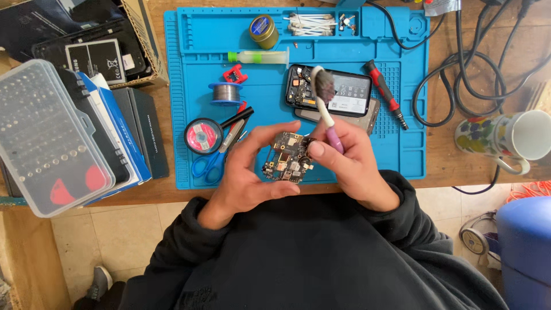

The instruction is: The person cleans a small circuit board using a syringe to apply liquid, a toothbrush to scrub, and a cotton swab to wipe. The person repeatedly applies liquid and scrubs different areas of the board, then wipes with a cotton swab.

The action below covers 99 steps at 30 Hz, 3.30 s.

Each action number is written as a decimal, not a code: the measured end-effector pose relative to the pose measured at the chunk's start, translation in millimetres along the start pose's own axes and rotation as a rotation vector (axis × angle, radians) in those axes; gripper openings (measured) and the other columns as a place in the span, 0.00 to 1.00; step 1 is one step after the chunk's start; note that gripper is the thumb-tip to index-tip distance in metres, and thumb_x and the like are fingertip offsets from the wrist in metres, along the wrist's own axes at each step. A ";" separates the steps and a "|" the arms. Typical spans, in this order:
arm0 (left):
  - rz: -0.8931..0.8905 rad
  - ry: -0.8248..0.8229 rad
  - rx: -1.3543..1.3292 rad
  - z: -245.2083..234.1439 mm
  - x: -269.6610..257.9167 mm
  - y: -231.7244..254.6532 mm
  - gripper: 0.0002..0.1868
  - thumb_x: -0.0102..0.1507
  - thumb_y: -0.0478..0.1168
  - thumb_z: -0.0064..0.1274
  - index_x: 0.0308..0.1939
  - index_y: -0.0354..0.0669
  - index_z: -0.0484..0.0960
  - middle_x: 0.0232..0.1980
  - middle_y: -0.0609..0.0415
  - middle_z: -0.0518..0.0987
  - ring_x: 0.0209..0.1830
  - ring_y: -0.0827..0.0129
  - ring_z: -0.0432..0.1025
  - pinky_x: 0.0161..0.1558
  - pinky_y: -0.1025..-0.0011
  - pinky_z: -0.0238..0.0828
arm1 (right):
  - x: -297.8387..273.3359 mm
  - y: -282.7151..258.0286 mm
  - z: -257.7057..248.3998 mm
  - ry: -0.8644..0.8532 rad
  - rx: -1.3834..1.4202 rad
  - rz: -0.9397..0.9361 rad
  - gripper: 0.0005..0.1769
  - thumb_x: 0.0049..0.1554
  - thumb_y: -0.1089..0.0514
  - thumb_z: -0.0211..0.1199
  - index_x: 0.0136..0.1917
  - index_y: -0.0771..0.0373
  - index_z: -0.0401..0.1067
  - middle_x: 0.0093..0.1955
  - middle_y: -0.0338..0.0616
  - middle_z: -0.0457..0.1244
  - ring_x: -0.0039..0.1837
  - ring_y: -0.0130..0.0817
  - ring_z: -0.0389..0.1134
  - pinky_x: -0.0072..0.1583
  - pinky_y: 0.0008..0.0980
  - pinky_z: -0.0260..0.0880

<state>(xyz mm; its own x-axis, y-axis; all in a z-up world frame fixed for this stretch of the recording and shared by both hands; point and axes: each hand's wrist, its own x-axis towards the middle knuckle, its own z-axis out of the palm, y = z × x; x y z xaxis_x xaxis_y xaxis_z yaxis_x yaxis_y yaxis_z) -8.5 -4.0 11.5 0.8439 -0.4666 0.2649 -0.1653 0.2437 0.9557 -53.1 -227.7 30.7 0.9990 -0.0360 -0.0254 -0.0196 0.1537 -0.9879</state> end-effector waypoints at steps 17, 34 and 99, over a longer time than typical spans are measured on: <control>0.102 0.039 -0.129 -8.0 -4.9 -21.8 0.56 0.49 0.58 0.91 0.71 0.36 0.79 0.67 0.46 0.83 0.73 0.57 0.79 0.80 0.59 0.70 | -13.9 -27.4 -22.7 -0.094 -0.178 -0.222 0.24 0.73 0.48 0.47 0.57 0.68 0.76 0.29 0.32 0.52 0.33 0.22 0.48 0.39 0.25 0.54; 0.184 0.005 -0.283 2.4 8.5 1.4 0.50 0.51 0.52 0.90 0.67 0.33 0.77 0.65 0.36 0.87 0.73 0.44 0.81 0.77 0.52 0.78 | -2.7 -51.4 -31.4 -0.368 -0.552 -0.575 0.16 0.70 0.53 0.67 0.65 0.63 0.85 0.31 0.37 0.63 0.29 0.40 0.65 0.35 0.40 0.59; -0.094 0.014 -0.658 -8.9 -3.2 -20.5 0.67 0.46 0.69 0.88 0.72 0.23 0.76 0.58 0.28 0.85 0.61 0.50 0.86 0.63 0.57 0.89 | -3.8 -32.1 -65.6 0.068 -0.734 -0.564 0.17 0.72 0.50 0.73 0.61 0.66 0.90 0.45 0.48 0.70 0.43 0.46 0.66 0.53 0.46 0.71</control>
<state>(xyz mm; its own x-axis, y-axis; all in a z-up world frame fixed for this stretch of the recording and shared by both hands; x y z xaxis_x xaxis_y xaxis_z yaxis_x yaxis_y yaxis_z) -3.2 0.1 -10.0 0.8469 -0.5009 0.1784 0.2515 0.6730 0.6955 -58.8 -297.3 52.5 0.8644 0.0230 0.5023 0.4250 -0.5673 -0.7054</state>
